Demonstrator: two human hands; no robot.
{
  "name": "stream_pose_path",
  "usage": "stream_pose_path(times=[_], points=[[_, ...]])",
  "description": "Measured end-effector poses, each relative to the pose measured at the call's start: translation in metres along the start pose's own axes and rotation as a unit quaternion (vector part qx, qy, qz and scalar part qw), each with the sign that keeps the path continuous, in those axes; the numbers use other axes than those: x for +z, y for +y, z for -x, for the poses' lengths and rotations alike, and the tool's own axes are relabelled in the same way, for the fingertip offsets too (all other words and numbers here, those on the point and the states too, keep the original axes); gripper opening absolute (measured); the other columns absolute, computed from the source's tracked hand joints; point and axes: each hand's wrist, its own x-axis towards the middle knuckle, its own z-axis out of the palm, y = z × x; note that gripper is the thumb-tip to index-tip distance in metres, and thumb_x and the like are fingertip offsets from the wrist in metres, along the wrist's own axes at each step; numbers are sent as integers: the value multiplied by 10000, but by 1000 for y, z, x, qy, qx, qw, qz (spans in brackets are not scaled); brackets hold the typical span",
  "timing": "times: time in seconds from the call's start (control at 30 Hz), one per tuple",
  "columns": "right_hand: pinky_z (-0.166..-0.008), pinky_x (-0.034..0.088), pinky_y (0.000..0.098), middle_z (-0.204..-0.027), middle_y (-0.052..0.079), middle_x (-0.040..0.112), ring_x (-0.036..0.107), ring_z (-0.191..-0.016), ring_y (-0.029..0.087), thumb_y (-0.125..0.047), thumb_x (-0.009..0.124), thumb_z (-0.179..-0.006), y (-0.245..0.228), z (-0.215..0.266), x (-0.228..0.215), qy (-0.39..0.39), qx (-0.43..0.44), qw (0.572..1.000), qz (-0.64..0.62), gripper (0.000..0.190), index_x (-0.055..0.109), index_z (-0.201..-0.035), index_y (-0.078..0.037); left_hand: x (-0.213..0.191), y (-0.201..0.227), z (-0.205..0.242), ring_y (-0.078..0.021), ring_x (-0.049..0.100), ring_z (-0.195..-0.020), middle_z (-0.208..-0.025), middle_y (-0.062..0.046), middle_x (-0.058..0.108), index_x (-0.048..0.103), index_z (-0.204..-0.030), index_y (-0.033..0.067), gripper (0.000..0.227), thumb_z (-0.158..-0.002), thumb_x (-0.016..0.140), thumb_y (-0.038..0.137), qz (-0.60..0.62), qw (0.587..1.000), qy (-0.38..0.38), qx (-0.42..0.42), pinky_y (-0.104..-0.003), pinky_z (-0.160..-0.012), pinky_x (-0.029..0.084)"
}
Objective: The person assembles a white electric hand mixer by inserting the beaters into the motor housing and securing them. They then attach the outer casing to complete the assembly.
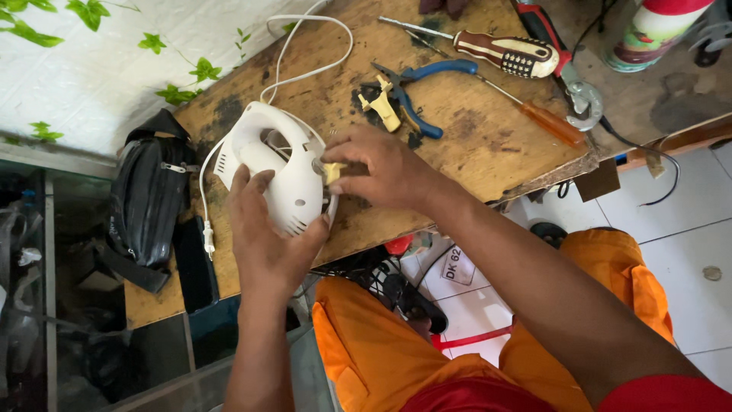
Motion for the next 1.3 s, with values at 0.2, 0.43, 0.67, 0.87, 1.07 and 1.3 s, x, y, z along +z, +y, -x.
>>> stream_pose_path(times=[0.2, 0.43, 0.67, 0.87, 1.07, 1.3], points=[[-978, 514, 454, -1112, 127, 666, 657, -1061, 367, -400, 807, -906, 21, -2, 14, 33, -60, 995, 69, 405, 737, -1187, -118, -2, 4, 0, -556, 443, -1402, -1591, -271, 335, 518, -1409, 66, 853, -662, 889, 244, 1, 1000, -8, -5, -633, -1091, 446], [-945, 501, 426, -1035, 105, 670, 632, -1011, 350, -402, 865, -854, 21, -5, 13, 42, -59, 997, 29, 369, 761, -1039, -100, -3, 7, -1, -582, 458, -1376, -1584, -282, 336, 515, -1401, 65, 833, -671, 885, 221, -9, 1000, -7, 0, -667, -1050, 470], [-921, 495, 418, -994, 101, 656, 620, -972, 300, -448, 880, -819, 26, -2, 10, 27, 4, 1000, 15, 391, 790, -1029, -130, 0, 10, -2, -656, 423, -1348, -1565, -329, 335, 515, -1421, 33, 863, -668, 895, 218, 2, 1000, -19, 18, -724, -1025, 440], [-875, 545, 345, -1004, 120, 742, 685, -966, 184, -275, 894, -803, 14, -3, 10, 1, 92, 987, -128, 394, 771, -1121, -77, 0, 5, -1, -652, 429, -1349, -1563, -331, 333, 509, -1422, 34, 863, -667, 893, 199, 7, 999, -6, 31, -707, -1049, 432], [-863, 563, 362, -1028, 171, 768, 701, -971, 194, -159, 837, -848, -9, -6, 0, -16, 144, 976, -165, 378, 739, -1177, 1, 0, 4, 0, -660, 426, -1345, -1554, -344, 333, 504, -1419, 23, 860, -667, 888, 187, 27, 999, -5, 46, -714, -1041, 426], [-850, 559, 427, -1018, 187, 708, 715, -967, 344, -272, 886, -794, 6, -2, 10, -22, 70, 997, -39, 481, 736, -1184, -33, 0, 2, 0, -617, 437, -1370, -1561, -316, 353, 526, -1419, 31, 872, -655, 905, 211, 11, 999, 0, 33, -693, -1058, 418]])
